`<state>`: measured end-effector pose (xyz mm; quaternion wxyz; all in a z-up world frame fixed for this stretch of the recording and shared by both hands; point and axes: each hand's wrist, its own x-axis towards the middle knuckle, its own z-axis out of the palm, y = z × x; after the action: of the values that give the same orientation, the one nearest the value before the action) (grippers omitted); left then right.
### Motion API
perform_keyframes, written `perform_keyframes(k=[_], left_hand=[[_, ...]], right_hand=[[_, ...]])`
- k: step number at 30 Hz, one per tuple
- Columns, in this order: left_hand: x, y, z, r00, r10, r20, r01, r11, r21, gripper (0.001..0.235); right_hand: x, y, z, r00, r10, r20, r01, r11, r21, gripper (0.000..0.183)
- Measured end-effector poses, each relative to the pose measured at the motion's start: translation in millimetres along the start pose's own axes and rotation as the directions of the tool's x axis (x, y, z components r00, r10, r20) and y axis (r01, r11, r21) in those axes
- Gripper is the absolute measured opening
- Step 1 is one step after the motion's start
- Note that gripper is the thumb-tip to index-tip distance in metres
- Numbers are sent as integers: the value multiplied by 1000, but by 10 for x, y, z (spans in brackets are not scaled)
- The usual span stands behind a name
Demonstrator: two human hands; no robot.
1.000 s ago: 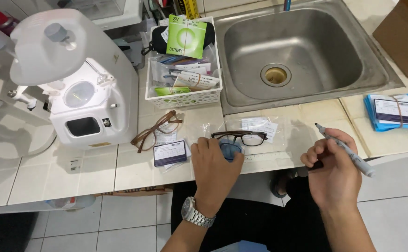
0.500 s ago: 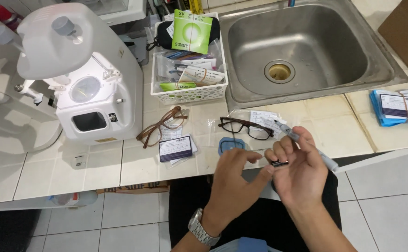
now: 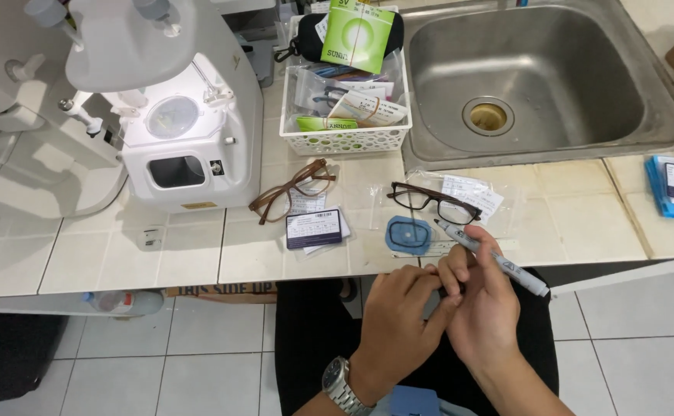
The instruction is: Operating an optical lens edging machine and manually assembling eyeglass components, including marking lenses and trimming materials.
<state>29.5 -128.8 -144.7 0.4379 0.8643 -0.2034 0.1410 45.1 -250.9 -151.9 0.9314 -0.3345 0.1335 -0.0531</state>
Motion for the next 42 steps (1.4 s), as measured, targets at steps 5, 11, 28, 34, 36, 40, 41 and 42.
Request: perform_keyframes(k=[5,11,28,34,36,40,41,42], left_hand=[[13,-218,-93,998,33,-58,-35,999,-34,30],[106,-274,-222,993,118,-15,-118,993,0,28],[161,-196,-100,970,134,201,-80,963,-256,33],[646,-642,-125,944,252,211,-318,862,395,52],[703,-761,-97,937,268,226,-339,855,392,38],[806,-865,-66,917,323,235,-391,844,367,29],[814,-866,-46,915,326,239,-395,844,362,29],[819,-870,-31,916,337,216,-396,844,362,29]], right_hand=[[177,-176,-161,972,-232,35,232,935,-266,57],[105,-325,-281,948,-252,196,319,730,-605,57],[144,-292,-903,936,-48,348,214,864,-456,35],[366,-645,-1029,984,-172,-44,151,940,-306,33],[294,-673,-1035,980,-190,-53,163,931,-327,34],[202,-708,-1086,967,-240,-89,189,904,-384,38],[201,-714,-1124,965,-243,-94,190,903,-384,38],[198,-714,-1159,967,-237,-92,187,908,-374,39]])
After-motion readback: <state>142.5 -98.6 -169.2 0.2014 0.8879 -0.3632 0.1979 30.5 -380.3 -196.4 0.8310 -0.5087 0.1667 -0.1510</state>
